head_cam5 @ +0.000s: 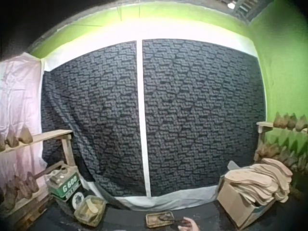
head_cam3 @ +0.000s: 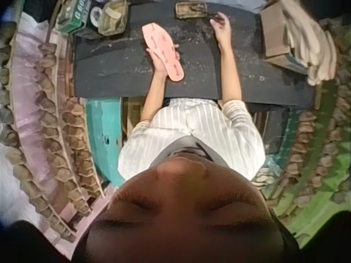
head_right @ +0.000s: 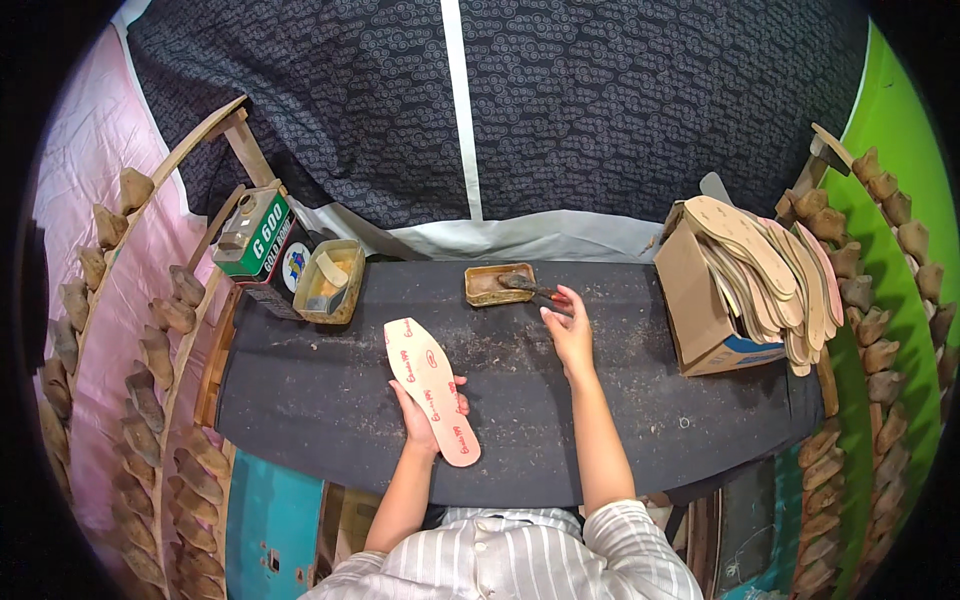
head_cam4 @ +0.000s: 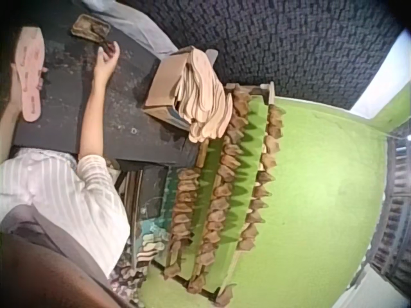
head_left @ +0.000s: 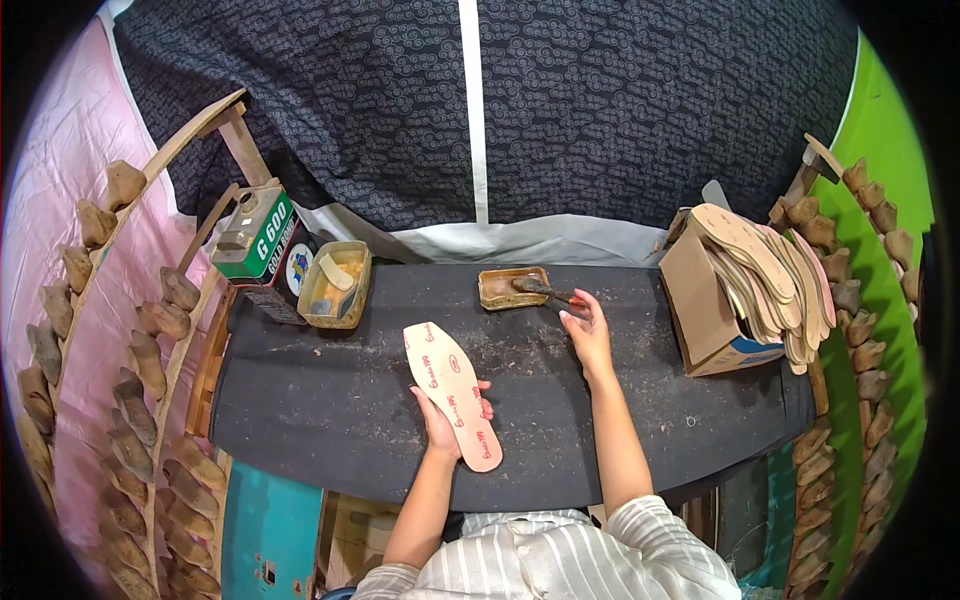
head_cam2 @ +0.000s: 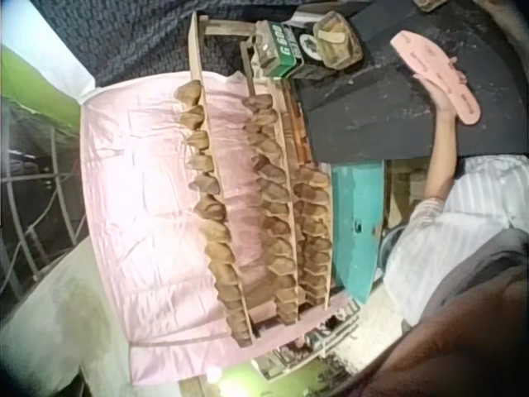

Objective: Apply adhesive to shoe insoles or outsoles using a small brush.

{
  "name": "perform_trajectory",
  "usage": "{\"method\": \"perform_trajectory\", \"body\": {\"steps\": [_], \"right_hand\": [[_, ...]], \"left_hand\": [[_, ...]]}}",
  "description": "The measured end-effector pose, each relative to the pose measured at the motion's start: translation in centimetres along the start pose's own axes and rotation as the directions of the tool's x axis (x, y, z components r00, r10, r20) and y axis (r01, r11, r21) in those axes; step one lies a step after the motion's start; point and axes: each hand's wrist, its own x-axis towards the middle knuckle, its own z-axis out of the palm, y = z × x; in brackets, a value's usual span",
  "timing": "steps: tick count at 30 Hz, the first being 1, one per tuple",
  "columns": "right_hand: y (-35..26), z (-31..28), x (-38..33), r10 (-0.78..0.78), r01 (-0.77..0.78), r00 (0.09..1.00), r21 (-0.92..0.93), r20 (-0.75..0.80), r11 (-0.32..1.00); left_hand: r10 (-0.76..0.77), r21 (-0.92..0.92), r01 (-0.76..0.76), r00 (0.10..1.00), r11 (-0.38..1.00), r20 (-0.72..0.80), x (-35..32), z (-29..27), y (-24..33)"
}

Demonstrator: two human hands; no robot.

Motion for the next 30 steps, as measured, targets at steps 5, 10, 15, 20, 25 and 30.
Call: {"method": "perform_trajectory", "body": {"steps": [5, 10, 15, 20, 25, 30], "right_hand": [[1.7, 1.4, 1.8, -0.079, 0.085, 0.995, 0.101, -0.065, 0.991], [1.8, 1.9, 3.2, -0.144, 0.109, 0.979, -0.226, -0.145, 0.968], [-0.4, 2.6, 2.5, -0.466, 0.41, 0.882, -0.376, -0.068, 0.831], [-0.6, 3.1, 1.8, -0.529, 0.499, 0.848, -0.34, 0.003, 0.797], [-1.7, 3.5, 1.1, -0.59, 0.554, 0.807, -0.387, 0.032, 0.737], [-5.1, 4.4, -1.6, -0.614, 0.593, 0.789, -0.251, -0.008, 0.765]], "left_hand": [[-0.029, -0.023, 0.031, 0.997, 0.999, 0.066, -0.2, -0.3, 0.1], [-0.058, -0.074, 0.065, 0.995, 0.995, 0.085, -0.3, -0.3, 0.2], [-0.044, -0.062, 0.049, 0.996, 0.997, 0.076, -0.5, -0.3, 0.1], [-0.024, 0.003, 0.024, 0.997, 1.0, 0.075, -0.6, -0.5, 0.1], [-0.018, 0.0, 0.018, 0.997, 1.0, 0.078, -0.5, -0.5, 0.0], [-0.027, -0.006, 0.027, 0.997, 1.0, 0.075, -0.5, -0.4, -0.2]]}}
